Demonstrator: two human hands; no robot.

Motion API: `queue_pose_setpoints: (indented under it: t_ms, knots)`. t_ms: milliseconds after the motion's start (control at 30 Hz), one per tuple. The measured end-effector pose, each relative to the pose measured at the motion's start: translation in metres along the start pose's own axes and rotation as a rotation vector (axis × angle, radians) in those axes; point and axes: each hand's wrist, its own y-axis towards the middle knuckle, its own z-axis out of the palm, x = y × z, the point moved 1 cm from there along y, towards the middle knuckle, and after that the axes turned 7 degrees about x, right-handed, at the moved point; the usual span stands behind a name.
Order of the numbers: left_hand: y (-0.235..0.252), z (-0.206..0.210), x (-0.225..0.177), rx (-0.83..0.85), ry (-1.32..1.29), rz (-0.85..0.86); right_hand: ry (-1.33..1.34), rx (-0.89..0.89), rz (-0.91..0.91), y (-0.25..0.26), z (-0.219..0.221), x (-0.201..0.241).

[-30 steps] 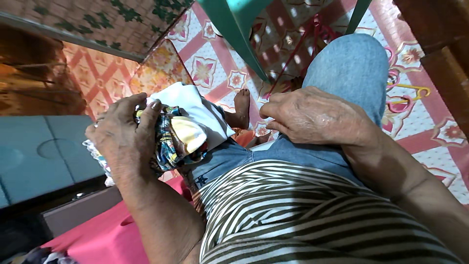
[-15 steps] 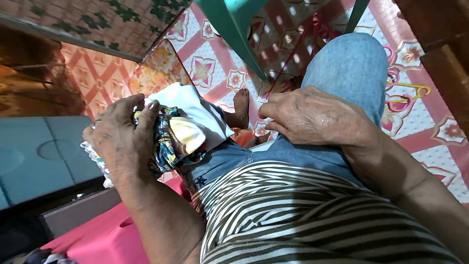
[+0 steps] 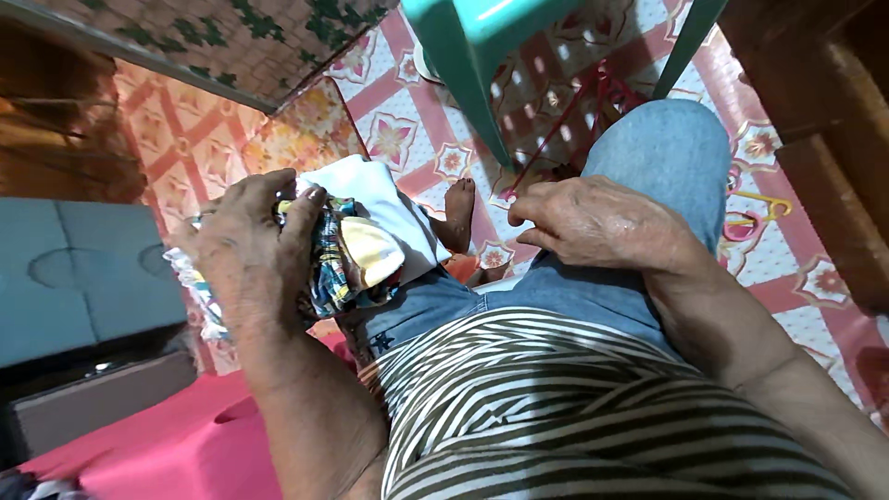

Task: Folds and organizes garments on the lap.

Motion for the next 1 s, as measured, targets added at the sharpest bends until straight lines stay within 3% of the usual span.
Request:
queue_pose_setpoints:
  t_ms: [233, 567, 1000]
  knots:
    - [-0.005, 0.002, -0.002, -0.053, -0.052, 0.032, -0.025, -0.010, 0.085, 0.005, 0.006, -0.003]
    - [-0.003, 0.009, -0.011, -0.118, -0.036, 0.082, 0.077, 0.207, 0.293, 0.023, -0.002, -0.004]
    - [-0.003, 0.018, -0.023, -0.254, -0.032, 0.185, 0.185, 0.155, 0.378, 0.030, -0.005, -0.010]
